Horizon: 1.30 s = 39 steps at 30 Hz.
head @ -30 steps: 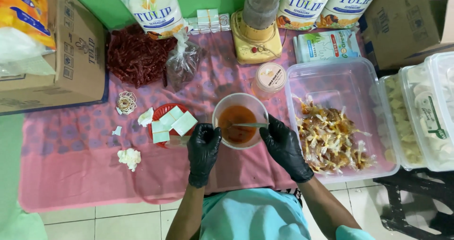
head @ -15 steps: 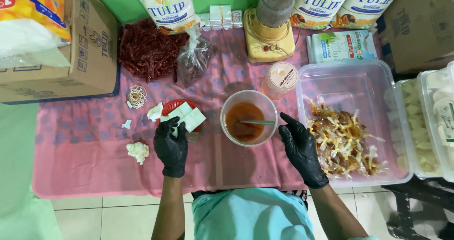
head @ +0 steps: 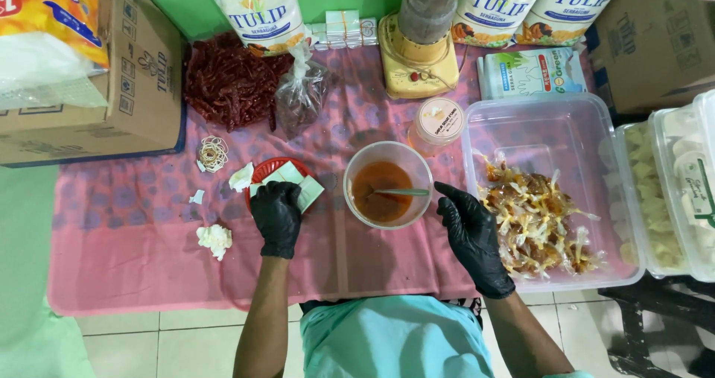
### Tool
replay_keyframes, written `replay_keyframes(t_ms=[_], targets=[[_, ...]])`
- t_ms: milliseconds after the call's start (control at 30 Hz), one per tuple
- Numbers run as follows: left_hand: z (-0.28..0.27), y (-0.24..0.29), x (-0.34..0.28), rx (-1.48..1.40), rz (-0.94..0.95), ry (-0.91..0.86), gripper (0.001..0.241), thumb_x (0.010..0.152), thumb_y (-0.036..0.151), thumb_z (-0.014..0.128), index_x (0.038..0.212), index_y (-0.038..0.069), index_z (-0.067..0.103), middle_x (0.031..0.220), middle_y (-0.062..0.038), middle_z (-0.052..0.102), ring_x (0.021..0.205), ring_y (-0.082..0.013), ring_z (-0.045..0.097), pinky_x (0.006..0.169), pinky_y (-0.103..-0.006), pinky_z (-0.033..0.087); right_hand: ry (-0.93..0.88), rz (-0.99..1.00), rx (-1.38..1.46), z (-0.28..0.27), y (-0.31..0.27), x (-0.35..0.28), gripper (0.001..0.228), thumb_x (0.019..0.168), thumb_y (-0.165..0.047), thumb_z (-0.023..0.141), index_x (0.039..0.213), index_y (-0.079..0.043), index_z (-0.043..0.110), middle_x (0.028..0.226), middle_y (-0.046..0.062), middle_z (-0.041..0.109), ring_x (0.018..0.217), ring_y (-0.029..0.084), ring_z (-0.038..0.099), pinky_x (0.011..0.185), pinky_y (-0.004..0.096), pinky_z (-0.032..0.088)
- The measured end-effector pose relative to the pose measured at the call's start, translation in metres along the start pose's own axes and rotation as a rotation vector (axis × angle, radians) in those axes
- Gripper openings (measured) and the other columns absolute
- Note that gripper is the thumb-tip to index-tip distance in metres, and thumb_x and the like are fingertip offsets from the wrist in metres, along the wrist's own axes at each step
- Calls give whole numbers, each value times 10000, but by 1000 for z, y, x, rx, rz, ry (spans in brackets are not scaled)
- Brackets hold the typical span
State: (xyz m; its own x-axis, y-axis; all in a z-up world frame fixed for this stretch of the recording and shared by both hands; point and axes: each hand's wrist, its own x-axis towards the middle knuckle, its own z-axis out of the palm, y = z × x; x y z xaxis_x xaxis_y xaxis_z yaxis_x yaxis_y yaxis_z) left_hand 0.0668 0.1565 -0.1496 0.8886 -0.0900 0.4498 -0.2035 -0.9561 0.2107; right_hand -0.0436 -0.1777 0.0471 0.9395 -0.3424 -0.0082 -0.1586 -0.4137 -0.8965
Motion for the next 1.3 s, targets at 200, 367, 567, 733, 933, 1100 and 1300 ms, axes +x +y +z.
replay_keyframes(t_ms=[200, 367, 567, 733, 933, 1100, 1300], targets=[[5, -9, 1, -232, -67, 50, 164, 1009, 327, 697, 905, 200, 695, 750, -19, 643, 743, -335, 669, 687, -406, 545, 27, -36, 21, -1, -5, -3, 269, 1034, -241, 601, 1229, -160, 767, 799, 106, 753, 700, 202, 677, 748, 367, 586], [-39, 3, 15, -252, -49, 63, 130, 1047, 293, 641, 980, 187, 675, 776, -28, 643, 780, -334, 677, 735, -434, 561, 37, -35, 40, -5, -5, -3, 270, 1034, -251, 601, 1218, -152, 771, 807, 125, 753, 689, 230, 677, 740, 381, 587], [-66, 17, 26, -275, -79, 70, 87, 1060, 259, 638, 1048, 176, 662, 840, -39, 679, 801, -316, 696, 775, -412, 567, 55, -106, 38, -3, -2, -5, 259, 1031, -222, 608, 1213, -135, 770, 803, 128, 752, 684, 238, 680, 730, 382, 584], [-69, 19, 31, -442, -193, 27, 125, 982, 180, 742, 1081, 186, 667, 846, -42, 710, 825, -311, 725, 798, -422, 584, 75, -144, 25, 0, -5, -4, 242, 1018, -185, 622, 1199, -137, 774, 779, 105, 752, 681, 217, 691, 719, 368, 591], [-102, 29, 44, -775, -286, -39, 272, 904, 85, 816, 1110, 153, 653, 910, -51, 739, 867, -246, 731, 875, -394, 568, 35, -326, -65, 9, -3, 2, 292, 992, -232, 654, 1254, -130, 736, 902, 126, 761, 754, 321, 709, 713, 391, 584], [-117, 44, 52, -855, -255, -52, 303, 853, 55, 854, 1130, 129, 757, 830, -30, 732, 792, -161, 705, 864, -348, 565, -38, -508, -143, 36, -24, 14, 392, 879, -215, 771, 1267, -203, 714, 845, 31, 729, 752, 264, 707, 687, 401, 604], [-154, 83, 63, -1001, -214, -72, 274, 842, 32, 851, 1094, 109, 777, 863, -55, 754, 826, -174, 728, 880, -385, 589, -273, -785, -141, 70, -69, 40, 636, 866, -336, 795, 1385, -43, 574, 1132, 235, 672, 1031, 462, 660, 865, 530, 565]])
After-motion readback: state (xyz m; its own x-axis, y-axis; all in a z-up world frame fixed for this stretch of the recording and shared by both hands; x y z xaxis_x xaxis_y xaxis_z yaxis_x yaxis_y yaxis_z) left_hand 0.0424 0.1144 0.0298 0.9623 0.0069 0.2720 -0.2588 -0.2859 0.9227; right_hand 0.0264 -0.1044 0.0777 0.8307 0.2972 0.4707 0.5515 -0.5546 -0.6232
